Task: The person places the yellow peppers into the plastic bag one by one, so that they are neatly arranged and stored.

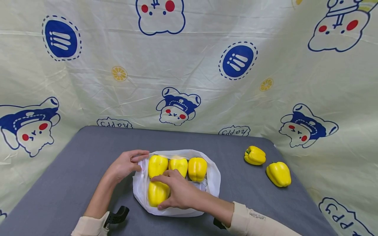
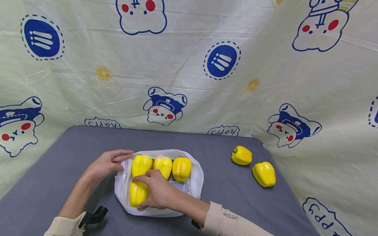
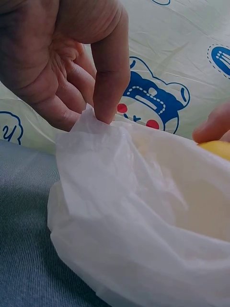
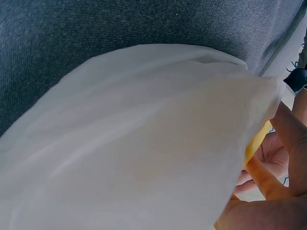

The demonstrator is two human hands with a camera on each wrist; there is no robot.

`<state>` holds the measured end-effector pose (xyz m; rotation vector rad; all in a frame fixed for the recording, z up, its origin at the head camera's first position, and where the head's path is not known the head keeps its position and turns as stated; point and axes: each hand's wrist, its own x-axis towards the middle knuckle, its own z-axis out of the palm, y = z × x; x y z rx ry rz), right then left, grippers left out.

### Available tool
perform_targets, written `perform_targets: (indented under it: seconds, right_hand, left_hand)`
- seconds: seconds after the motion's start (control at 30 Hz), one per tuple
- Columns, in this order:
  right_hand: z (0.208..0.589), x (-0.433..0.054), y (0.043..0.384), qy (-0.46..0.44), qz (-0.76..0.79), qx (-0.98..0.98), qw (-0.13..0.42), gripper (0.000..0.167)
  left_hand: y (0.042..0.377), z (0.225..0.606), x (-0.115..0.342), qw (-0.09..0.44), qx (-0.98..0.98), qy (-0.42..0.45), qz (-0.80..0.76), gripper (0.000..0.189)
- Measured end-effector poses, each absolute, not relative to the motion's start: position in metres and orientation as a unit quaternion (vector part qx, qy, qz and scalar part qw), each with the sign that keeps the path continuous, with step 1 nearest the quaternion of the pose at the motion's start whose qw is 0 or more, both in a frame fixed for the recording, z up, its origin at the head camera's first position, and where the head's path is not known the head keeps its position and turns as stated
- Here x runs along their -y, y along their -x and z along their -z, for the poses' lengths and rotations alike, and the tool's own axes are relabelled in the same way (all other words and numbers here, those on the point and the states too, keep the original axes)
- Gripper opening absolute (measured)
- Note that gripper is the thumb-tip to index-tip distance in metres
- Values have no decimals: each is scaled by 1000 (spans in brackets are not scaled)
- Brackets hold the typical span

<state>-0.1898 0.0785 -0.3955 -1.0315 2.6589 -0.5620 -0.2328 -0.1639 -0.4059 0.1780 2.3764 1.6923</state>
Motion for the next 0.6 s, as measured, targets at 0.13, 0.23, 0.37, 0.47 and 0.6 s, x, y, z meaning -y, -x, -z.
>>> perform_targets:
  seconds: [0.13,0.23,0.37,0.47,0.6]
  right_hand:
    - [395,-79,191,356,188,-908,118,73]
    - [395,-80,191,361,189,-906,117,73]
    - [394,-80,191,362,191,-905,113,74]
    - [393,-80,191,358,190,-908,109,76]
    - [394,-79,192,353,186,-911,108,77]
  left_hand:
    - [232,405,164,109,-809,-62,-574,62]
    - [232,406,164,109,-810,-62,-573,62]
    - [232,406,164,109,-810,-62,-573,63]
    - [233,406,164,110,-809,-63,-574,63]
    - [233,407,164,112,-809,-64,-574,63]
